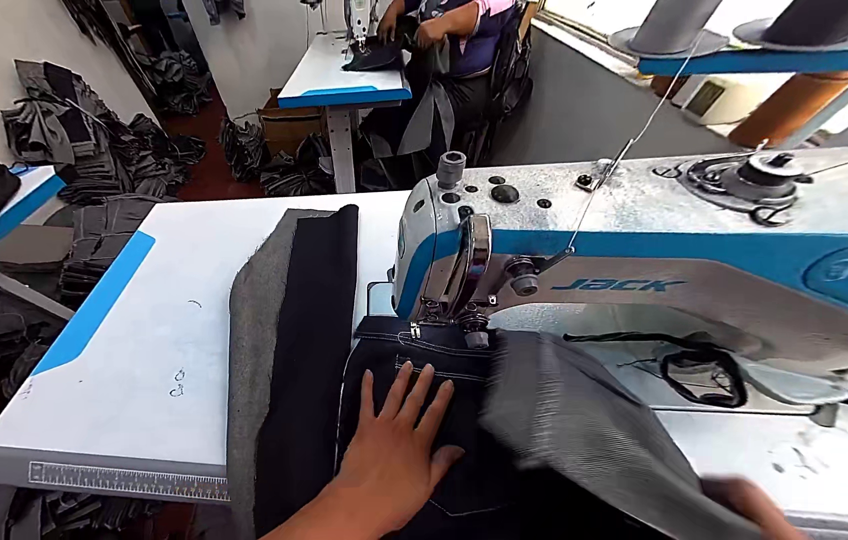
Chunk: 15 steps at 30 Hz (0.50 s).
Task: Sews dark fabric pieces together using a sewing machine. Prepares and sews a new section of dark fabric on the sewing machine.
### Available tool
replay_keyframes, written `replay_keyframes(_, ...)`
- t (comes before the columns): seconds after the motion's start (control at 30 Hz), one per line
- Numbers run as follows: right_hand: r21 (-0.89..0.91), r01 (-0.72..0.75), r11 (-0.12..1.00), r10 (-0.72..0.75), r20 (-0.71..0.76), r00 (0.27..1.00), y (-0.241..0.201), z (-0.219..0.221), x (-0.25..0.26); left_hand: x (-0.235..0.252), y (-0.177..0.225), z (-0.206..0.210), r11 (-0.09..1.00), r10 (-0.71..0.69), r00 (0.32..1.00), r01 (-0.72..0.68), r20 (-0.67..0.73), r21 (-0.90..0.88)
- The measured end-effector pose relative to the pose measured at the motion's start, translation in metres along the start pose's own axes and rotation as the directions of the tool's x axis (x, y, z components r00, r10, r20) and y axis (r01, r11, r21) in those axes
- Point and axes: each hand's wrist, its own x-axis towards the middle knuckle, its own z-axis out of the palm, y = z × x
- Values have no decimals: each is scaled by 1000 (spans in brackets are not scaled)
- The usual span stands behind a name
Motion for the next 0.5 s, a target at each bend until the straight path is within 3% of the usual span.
replay_keyframes(0.1,-376,247,893,-256,29,966,3,27,115,0,40,15,994,-103,991,106,-91,33)
replay_keyframes(0.17,-483,239,843,-241,58,969,-12,46,162,8,55,15,986,-152,986,155,-65,53)
replay_keyframes(0.23,-495,155,855,-121,101,988,-33,47,182,12,60,8,977,-209,976,206,58,53)
replay_keyframes(0.27,-492,137,860,-84,129,988,-40,41,185,12,61,8,977,-208,976,203,67,66)
replay_keyframes(0.33,-506,191,841,-123,165,979,-50,28,173,10,55,14,986,-139,988,145,-62,87)
replay_keyframes(0.4,-444,335,831,-299,151,942,-57,23,140,8,47,24,998,-49,971,56,-233,23)
replay_keyframes(0.5,-137,575,807,-570,76,818,-74,44,104,8,37,29,962,6,933,-104,-361,-252)
